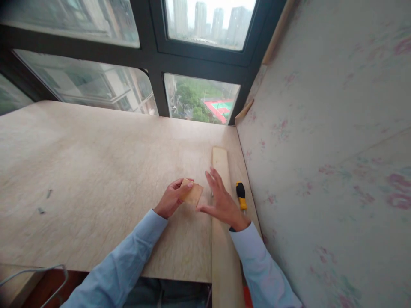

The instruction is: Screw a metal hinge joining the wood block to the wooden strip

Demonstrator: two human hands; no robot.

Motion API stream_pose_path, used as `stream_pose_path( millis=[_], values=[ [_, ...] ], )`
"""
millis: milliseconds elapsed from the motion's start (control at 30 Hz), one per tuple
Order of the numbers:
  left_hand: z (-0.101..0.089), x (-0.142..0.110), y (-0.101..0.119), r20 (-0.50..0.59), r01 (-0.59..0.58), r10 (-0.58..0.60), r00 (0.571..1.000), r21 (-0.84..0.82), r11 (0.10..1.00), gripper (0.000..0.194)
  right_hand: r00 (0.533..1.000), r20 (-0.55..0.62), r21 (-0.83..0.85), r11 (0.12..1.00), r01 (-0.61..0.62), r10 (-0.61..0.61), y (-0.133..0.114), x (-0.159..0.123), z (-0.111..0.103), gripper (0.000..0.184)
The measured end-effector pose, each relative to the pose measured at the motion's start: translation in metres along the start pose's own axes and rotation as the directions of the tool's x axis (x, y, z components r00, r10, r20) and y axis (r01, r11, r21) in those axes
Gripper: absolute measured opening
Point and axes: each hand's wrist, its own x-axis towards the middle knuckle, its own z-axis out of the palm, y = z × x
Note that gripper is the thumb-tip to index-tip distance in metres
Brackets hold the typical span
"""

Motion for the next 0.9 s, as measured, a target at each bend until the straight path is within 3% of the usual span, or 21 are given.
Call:
stream_pose_path(
  millis=[100, 200, 400, 733, 900],
  values=[
    [0.002, 0.010, -0.003, -0.085, -0.070, 0.074, 0.994, 0.053, 0.996, 0.040, 0.997, -0.058, -0.121, 0.990, -0.067, 0.060, 0.024, 0.003, -0.009, 0.086],
    [0.003, 0.017, -0.007, -0.130, -0.094, 0.112, 0.985, 0.142, 0.985, 0.037, 0.998, 0.017, -0.203, 0.977, -0.059, 0.064, 0.039, 0.003, -0.006, 0.067],
    [0.004, 0.023, -0.011, -0.171, -0.047, 0.088, 0.981, 0.233, 0.971, 0.038, 0.985, 0.103, -0.257, 0.961, -0.107, 0.137, 0.049, 0.001, 0.012, 0.059],
    [-0.004, 0.018, -0.006, -0.130, 0.044, -0.034, 0.991, 0.073, 0.996, 0.061, 0.975, 0.146, -0.267, 0.956, -0.123, 0.166, 0.052, 0.010, 0.010, 0.049],
    [-0.005, 0.019, -0.007, -0.125, 0.049, -0.042, 0.991, 0.049, 0.998, 0.060, 0.977, 0.131, -0.286, 0.950, -0.127, 0.170, 0.054, 0.015, 0.012, 0.044]
  ],
)
